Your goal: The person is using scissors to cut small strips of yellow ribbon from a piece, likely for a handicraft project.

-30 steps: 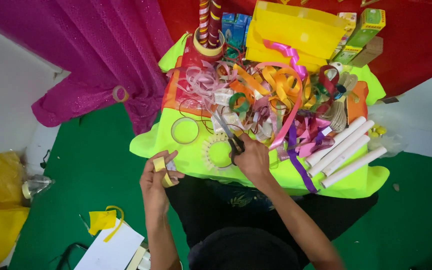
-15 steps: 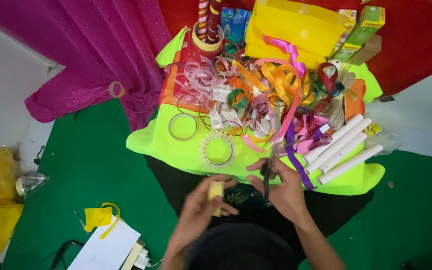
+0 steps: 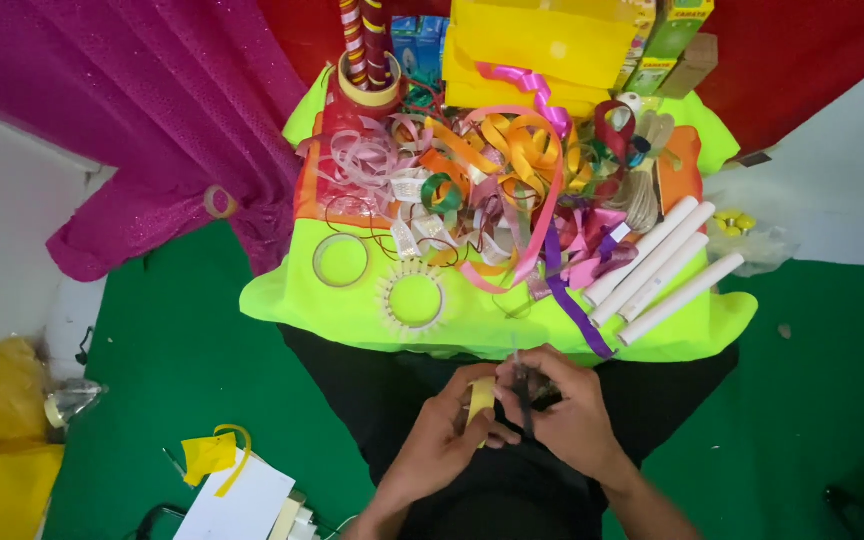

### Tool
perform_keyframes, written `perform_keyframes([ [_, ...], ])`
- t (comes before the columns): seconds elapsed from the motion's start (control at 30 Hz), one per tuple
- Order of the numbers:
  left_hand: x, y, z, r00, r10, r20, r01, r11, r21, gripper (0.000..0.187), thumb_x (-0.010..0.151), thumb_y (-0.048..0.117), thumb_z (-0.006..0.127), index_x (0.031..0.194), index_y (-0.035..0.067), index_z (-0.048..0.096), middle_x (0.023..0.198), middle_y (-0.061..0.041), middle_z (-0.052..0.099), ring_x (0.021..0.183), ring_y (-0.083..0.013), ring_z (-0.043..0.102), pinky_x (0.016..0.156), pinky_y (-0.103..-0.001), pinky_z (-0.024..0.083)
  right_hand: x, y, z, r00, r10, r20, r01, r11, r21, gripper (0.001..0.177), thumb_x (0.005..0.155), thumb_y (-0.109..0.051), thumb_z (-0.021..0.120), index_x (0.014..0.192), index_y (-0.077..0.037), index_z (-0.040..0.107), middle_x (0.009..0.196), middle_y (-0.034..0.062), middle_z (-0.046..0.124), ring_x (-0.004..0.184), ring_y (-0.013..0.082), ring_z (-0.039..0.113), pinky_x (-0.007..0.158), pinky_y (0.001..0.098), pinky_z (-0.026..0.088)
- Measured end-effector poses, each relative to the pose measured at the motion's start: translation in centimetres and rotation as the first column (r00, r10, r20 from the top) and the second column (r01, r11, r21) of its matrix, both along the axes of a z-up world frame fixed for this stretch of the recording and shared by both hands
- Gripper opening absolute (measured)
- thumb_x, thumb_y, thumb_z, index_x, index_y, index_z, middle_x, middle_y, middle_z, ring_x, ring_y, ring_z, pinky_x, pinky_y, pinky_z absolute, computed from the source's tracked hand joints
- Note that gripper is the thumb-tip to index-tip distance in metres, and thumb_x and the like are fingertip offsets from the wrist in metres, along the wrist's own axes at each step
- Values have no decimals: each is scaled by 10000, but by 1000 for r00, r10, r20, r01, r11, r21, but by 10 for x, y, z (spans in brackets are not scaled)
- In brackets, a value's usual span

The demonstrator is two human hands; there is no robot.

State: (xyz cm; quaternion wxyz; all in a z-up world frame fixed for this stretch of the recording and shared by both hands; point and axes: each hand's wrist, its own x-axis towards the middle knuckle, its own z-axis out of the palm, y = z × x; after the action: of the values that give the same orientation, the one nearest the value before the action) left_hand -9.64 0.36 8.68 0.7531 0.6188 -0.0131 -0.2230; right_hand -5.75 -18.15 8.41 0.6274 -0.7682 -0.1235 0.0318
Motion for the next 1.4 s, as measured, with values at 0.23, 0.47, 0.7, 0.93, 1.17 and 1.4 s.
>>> perform_keyframes([
  [0.23,-5,-3,-8,997,-45,64,38,993,116,360,994,-16,480,1344,35,543,882,-72,709,720,-126,682,610,-246,492,-6,-6,8,997,-6,-78,2,999,-47,229,702,-29,840,902,-48,731,686,11,750,523,85,594,520,212,487],
  [0.47,-1,0,-7,998,48,38,-52,989,137,172,1017,52,555,1074,-15,704,906,-67,712,582,-136,676,565,-261,506,2,-16,-8,979,44,-201,-54,998,-44,327,711,19,843,1022,-22,749,743,11,743,570,83,589,539,216,464],
  [0.7,14,10,-19,983,147,-108,-129,980,154,279,1017,145,551,998,-70,727,1022,-156,818,505,-162,651,490,-271,568,3,-48,-36,883,273,-382,-371,904,-210,546,607,-152,995,1106,-79,786,554,3,709,440,108,575,456,262,384],
  [0.93,21,11,-21,971,221,-89,-207,968,139,271,985,158,608,973,-76,746,929,-118,807,506,-167,642,480,-257,577,4,-60,-50,820,348,-454,-499,822,-272,588,578,-306,1019,1106,-113,844,450,4,627,381,136,472,440,278,309],
  [1.17,19,10,-30,977,185,-107,-171,977,125,297,1003,152,589,1084,-85,749,941,-159,809,522,-155,637,473,-252,589,12,-57,-42,790,371,-489,-550,781,-297,573,594,-250,1024,1130,-130,858,449,-13,556,400,143,414,452,291,282],
  [1.4,20,10,-32,975,180,-129,-166,980,110,289,997,138,592,1085,-82,758,953,-178,807,590,-155,668,464,-247,581,16,-58,-49,750,405,-522,-572,794,-205,552,647,-282,983,1141,-77,846,478,-9,608,403,124,440,464,272,282],
])
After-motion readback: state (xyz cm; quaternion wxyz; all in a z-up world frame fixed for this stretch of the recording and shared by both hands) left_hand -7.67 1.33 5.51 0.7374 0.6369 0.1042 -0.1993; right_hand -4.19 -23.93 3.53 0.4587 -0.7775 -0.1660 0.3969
